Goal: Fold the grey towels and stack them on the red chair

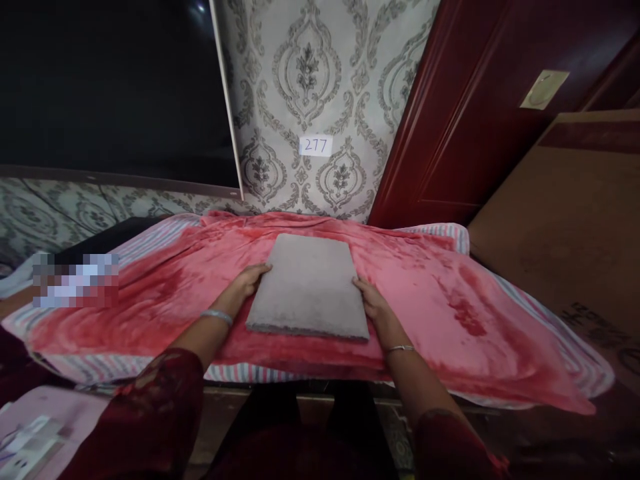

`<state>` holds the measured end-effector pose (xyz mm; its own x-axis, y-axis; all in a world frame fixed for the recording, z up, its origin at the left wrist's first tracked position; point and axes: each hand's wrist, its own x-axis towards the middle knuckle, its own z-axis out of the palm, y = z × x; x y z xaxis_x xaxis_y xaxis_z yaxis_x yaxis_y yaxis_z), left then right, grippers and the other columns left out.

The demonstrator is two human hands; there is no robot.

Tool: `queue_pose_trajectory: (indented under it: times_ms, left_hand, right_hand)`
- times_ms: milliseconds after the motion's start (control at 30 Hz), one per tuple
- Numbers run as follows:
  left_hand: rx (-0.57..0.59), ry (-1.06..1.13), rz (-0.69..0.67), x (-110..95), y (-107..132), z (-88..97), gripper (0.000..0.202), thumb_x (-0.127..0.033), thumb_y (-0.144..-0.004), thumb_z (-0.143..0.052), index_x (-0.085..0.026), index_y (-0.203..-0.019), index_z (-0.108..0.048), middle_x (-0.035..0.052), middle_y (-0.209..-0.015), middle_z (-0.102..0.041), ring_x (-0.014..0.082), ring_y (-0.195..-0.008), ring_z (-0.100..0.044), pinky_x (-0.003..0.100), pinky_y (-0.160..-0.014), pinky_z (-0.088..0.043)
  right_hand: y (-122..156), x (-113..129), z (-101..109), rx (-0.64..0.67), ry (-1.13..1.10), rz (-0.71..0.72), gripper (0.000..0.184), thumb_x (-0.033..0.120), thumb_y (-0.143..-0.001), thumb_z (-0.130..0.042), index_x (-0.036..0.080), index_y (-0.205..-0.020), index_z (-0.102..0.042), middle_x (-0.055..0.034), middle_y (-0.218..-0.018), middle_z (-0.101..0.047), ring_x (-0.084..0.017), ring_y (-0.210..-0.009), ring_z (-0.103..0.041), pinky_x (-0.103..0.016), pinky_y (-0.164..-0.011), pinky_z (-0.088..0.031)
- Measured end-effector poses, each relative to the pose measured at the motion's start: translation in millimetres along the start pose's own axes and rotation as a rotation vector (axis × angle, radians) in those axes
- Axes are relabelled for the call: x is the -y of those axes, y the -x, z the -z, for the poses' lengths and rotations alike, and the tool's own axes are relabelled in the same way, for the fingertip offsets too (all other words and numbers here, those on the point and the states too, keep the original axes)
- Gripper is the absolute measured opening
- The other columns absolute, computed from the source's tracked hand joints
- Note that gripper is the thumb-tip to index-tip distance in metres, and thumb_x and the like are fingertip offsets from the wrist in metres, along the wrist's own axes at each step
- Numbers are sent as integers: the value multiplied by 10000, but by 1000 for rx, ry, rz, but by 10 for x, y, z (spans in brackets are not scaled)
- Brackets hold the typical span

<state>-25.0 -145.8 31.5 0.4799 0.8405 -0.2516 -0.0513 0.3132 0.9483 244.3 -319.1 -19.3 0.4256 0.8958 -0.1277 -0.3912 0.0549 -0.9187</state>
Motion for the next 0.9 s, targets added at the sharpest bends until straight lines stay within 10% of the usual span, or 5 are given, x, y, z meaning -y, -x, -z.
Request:
queue_pose_trajectory:
  times_ms: [233,500,733,900]
  left_hand:
    - [99,75,-12,324,521,224,523,-189,-678,-841,-127,-1173,-685,99,-978,-780,210,-797,-735,279,-713,-587]
    - [41,-75,-62,430,662,206,1041,-173,-702,-798,-241,-1605,-285,96,-1174,-747,223,-819,-724,312,-695,-573]
    - [139,-203,-173,528,675,373,810,-309,-722,-781,-183,-1470,-494,106,-1144,-745,262,-968,-717,345,-799,-585]
    - [-144,-814,-446,438,747,437,511,-310,-872,-638,-108,-1339,-590,151,-1205,-697,292,-1031,-688,455,-914,-559]
  right_hand:
    - [185,-100,180,136,8,-27,421,385,-688,-809,243,-1057,-663,-30,-980,-775,-226,-877,-723,-386,-867,-586]
    - [471,-97,75,53,95,-33,567,279,-604,-860,247,-1116,-619,-51,-1054,-761,-257,-908,-716,-405,-805,-591]
    - [646,-183,106,77,165,49,733,357,-613,-828,240,-1293,-582,-73,-1178,-735,-271,-985,-704,-440,-896,-571]
    - [645,-180,356,-78,567,151,782,425,-759,-683,229,-1485,-469,-106,-1146,-739,-294,-964,-709,-511,-879,-573]
